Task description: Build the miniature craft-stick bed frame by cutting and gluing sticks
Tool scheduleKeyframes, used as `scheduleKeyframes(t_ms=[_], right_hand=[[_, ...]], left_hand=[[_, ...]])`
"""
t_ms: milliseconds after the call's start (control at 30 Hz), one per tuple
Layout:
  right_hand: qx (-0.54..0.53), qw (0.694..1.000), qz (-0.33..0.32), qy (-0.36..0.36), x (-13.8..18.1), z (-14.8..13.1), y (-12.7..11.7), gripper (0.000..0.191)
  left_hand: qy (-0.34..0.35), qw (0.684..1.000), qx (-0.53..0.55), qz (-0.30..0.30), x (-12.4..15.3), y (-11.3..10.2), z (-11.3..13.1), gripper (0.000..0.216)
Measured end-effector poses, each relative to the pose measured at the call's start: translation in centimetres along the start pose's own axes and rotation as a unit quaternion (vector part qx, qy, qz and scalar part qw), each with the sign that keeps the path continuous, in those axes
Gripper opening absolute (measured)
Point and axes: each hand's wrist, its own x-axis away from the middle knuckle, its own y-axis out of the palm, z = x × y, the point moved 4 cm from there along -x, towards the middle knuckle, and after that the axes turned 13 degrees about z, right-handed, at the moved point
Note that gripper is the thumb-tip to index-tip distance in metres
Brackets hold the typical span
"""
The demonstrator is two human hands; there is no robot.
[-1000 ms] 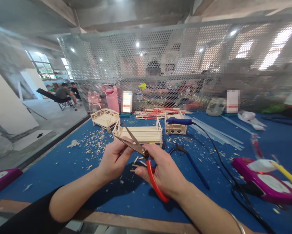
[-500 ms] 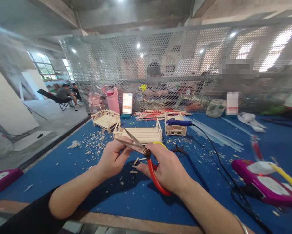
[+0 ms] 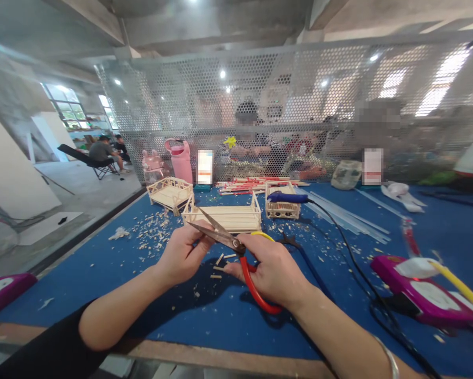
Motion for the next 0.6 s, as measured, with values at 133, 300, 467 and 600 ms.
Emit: scheduleKeyframes(t_ms=[133,300,467,600], right_hand=[[0.008,0.999,-0.028,0.032,0.0,0.4,0.1,0.029],[-0.007,0.998,-0.033,0.055,-0.2,0.2,0.3,0.031],[-0.102,0.983,-0.007,0.156,-0.1,-0.2,1.1,0.046],[-0.201,0.950,0.069,0.228,-0.1,1.0,1.1,0.036]], left_hand=[[-0.025,1.000,0.003,-0.006,0.0,0.1,-0.3,0.019],[-0.060,0.997,0.046,-0.011,0.3,0.6,-0.2,0.021],[-0.217,0.958,0.187,0.011,0.8,1.6,-0.7,0.028],[-0.379,0.841,0.385,0.024,1.2,2.4,-1.5,0.032]])
